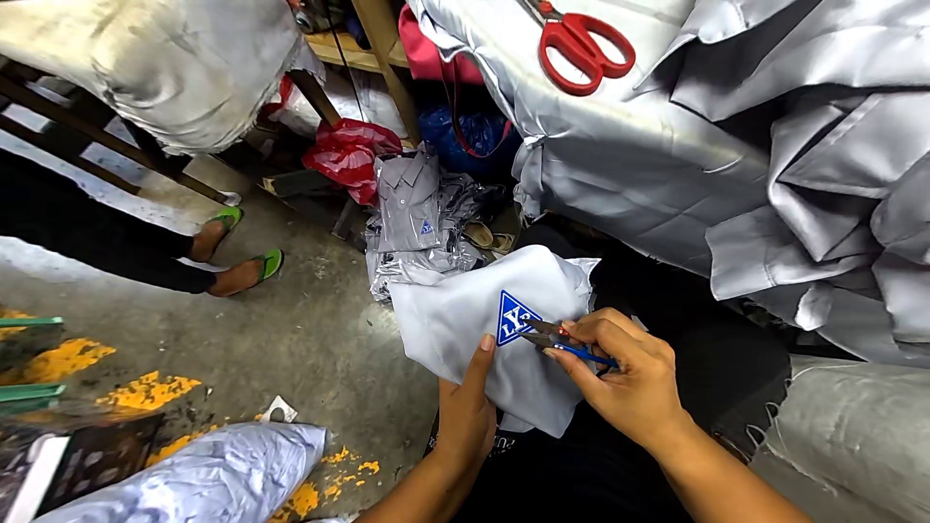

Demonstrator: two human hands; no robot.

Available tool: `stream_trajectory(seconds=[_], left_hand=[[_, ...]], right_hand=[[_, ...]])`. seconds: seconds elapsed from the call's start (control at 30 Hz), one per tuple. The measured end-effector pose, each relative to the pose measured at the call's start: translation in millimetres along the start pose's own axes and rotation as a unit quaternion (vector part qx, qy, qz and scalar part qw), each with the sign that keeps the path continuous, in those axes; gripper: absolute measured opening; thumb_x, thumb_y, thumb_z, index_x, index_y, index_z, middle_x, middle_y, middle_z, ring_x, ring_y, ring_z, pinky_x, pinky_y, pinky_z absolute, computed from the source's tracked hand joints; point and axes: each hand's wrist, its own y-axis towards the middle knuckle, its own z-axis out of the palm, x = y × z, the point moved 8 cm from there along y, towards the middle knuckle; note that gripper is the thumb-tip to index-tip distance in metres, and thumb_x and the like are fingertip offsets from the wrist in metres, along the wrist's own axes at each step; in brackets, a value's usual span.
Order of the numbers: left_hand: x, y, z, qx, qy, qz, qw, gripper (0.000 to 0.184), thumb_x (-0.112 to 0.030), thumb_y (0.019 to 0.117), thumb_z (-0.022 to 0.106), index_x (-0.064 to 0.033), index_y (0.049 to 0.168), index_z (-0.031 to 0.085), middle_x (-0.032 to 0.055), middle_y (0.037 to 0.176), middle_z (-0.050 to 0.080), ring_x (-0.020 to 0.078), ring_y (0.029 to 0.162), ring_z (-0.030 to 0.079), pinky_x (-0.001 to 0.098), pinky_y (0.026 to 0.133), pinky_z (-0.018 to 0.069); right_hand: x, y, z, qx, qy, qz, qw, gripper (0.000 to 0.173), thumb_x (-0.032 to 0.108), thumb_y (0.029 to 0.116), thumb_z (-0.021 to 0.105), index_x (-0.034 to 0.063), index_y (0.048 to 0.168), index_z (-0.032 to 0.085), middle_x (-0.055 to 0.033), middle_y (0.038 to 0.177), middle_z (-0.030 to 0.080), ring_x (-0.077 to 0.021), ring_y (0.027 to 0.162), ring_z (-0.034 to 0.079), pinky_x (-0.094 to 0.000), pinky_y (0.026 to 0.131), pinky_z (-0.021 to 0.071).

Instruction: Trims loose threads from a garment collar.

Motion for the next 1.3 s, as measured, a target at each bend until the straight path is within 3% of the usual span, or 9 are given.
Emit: stream_trajectory(seconds=[0.3, 0.63, 1.0, 1.13, 1.3], left_hand=[[0.6, -1.1, -0.1, -0.002, -0.003, -0.002, 1.000, 0.019, -0.001, 0.1017, 0.051, 0.0012, 0.120, 0.054, 0.0085, 0.100, 0.073, 0.0149, 0.094, 0.073, 0.0341, 0.089, 0.0607], [2.0, -2.2, -0.1, -0.014, -0.005, -0.016, 1.000, 0.017, -0.003, 0.1035, 0.049, 0.0011, 0.120, 0.053, 0.0090, 0.100, 0.073, 0.0152, 0.094, 0.073, 0.0343, 0.088, 0.0609], [0.6, -2.9, -2.4, -0.013, 0.009, -0.017, 1.000, 0.017, -0.001, 0.1030, 0.048, 0.0005, 0.119, 0.053, 0.0083, 0.098, 0.073, 0.0147, 0.092, 0.073, 0.0336, 0.087, 0.0612], [0.9, -3.0, -2.4, -0.015, 0.009, -0.014, 1.000, 0.016, -0.003, 0.1041, 0.045, 0.0002, 0.118, 0.054, 0.0080, 0.098, 0.073, 0.0150, 0.091, 0.073, 0.0342, 0.086, 0.0617], [5.7, -2.2, -1.1, 0.033, 0.035, -0.020, 0.999, 0.023, -0.012, 0.1081, 0.038, -0.0051, 0.119, 0.057, 0.0015, 0.102, 0.074, 0.0109, 0.097, 0.072, 0.0321, 0.089, 0.0610]], right_hand=[[2.2, -2.0, 0.2, 0.001, -0.005, 0.001, 1.000, 0.024, 0.024, 0.0925, 0.074, 0.0002, 0.095, 0.075, -0.0084, 0.087, 0.070, -0.0027, 0.073, 0.058, -0.0126, 0.063, 0.0450], [10.6, -10.9, 7.0, -0.039, -0.059, -0.016, 0.997, 0.023, 0.023, 0.0941, 0.072, -0.0002, 0.092, 0.074, -0.0106, 0.083, 0.069, -0.0092, 0.069, 0.061, -0.0174, 0.060, 0.0476], [9.0, -17.0, 13.2, -0.060, -0.040, -0.055, 0.996, 0.019, 0.017, 0.0957, 0.070, -0.0004, 0.089, 0.075, -0.0104, 0.080, 0.069, -0.0125, 0.074, 0.065, -0.0196, 0.067, 0.0525], [-1.1, -17.7, 19.8, -0.040, 0.065, 0.015, 0.997, 0.019, 0.016, 0.0928, 0.072, -0.0028, 0.090, 0.072, -0.0103, 0.082, 0.068, -0.0057, 0.075, 0.063, -0.0136, 0.067, 0.0503], [-6.6, -29.2, 7.6, -0.068, 0.121, 0.065, 0.988, 0.025, 0.017, 0.0906, 0.077, -0.0056, 0.097, 0.069, -0.0126, 0.089, 0.069, -0.0072, 0.080, 0.064, -0.0157, 0.072, 0.0529]])
